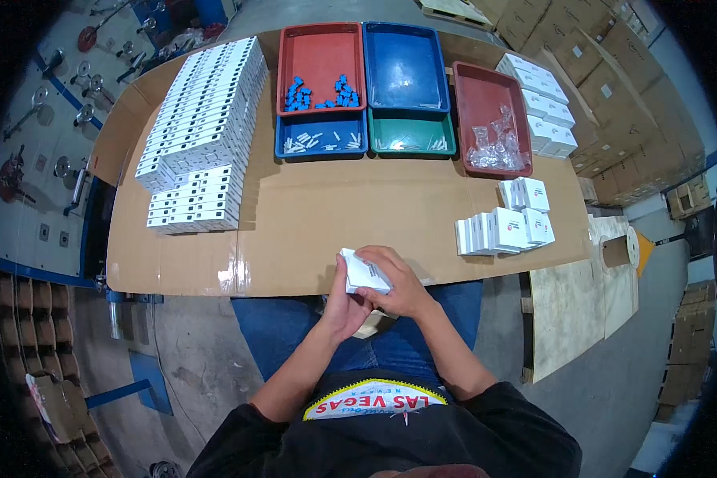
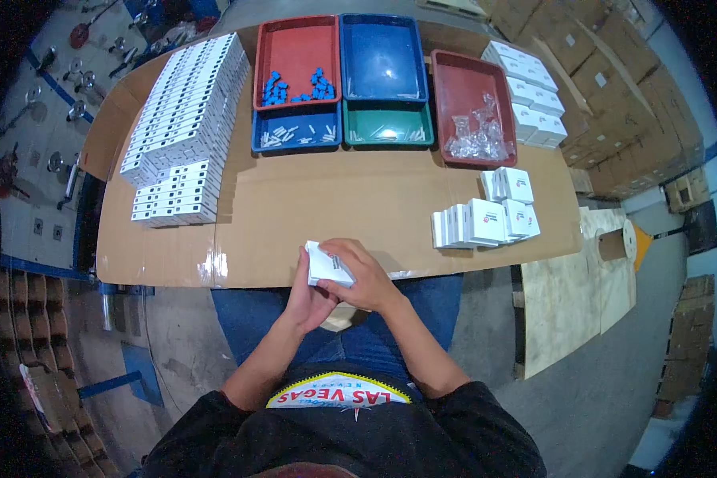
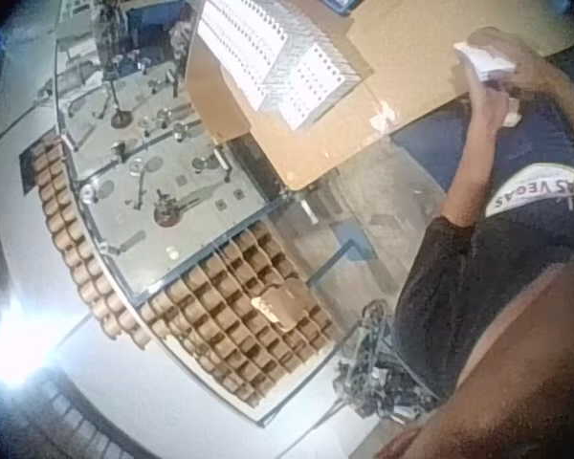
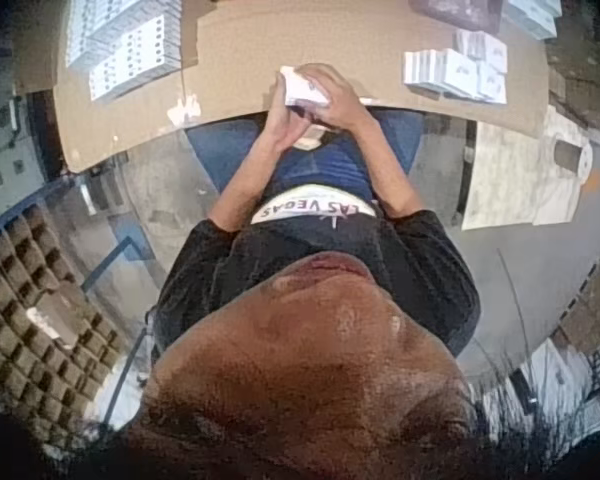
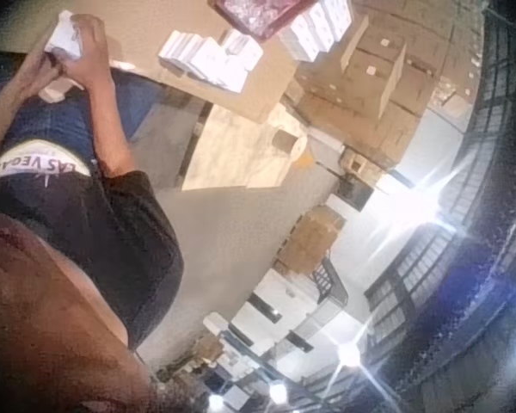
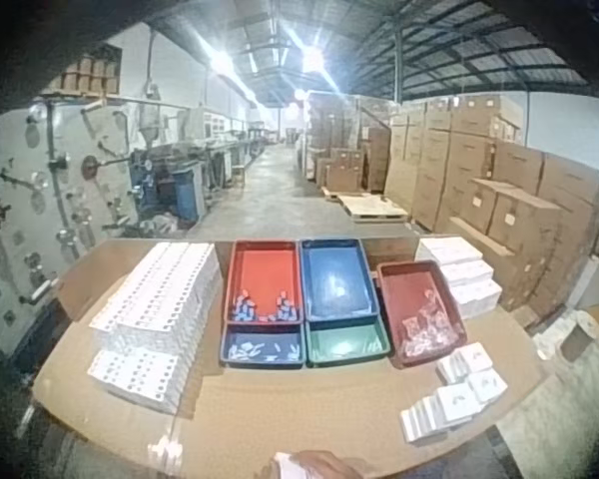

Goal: Picking small blue components from a tray and placing them into individual small white boxes.

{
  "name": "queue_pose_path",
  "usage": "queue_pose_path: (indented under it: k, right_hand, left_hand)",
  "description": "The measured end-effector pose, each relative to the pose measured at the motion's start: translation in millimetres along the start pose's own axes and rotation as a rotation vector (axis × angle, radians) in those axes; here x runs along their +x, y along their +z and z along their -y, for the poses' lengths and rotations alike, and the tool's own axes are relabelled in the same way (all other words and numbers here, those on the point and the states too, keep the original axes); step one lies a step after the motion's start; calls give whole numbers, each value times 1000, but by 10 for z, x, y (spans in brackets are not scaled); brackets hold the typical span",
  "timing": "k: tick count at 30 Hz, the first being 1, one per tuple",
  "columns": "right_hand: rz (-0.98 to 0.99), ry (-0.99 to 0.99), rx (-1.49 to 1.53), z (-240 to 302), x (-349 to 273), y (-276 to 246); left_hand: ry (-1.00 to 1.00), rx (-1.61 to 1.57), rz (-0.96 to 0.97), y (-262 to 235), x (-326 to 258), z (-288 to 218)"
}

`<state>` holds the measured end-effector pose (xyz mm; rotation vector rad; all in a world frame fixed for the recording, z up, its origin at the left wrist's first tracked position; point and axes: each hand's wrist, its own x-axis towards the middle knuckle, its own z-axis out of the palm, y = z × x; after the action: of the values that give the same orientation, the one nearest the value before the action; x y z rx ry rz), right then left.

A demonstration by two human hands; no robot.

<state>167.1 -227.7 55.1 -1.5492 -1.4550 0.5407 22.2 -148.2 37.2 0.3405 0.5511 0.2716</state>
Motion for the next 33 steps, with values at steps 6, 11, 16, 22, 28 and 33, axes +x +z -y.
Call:
queue_pose_path:
  k: [6, 11, 16, 22, 28, 33]
  right_hand:
    - [-13, -7, -14, 100, 47, -48]
    - [-45, -56, -47, 81, 60, -56]
    - [-76, -137, -57, 31, 45, -16]
    - [-89, -132, -43, 43, 34, -9]
    - [-94, -127, -31, 50, 41, -20]
    - [-100, -111, -24, 63, 38, -13]
  left_hand:
    - [69, -114, 20, 51, -16, 39]
    - [74, -154, 49, 98, -43, 40]
    - [92, -134, 65, 132, -36, 30]
    - [102, -113, 102, 85, -16, 57]
    - [107, -121, 76, 83, 3, 72]
    - [111, -126, 76, 72, 2, 92]
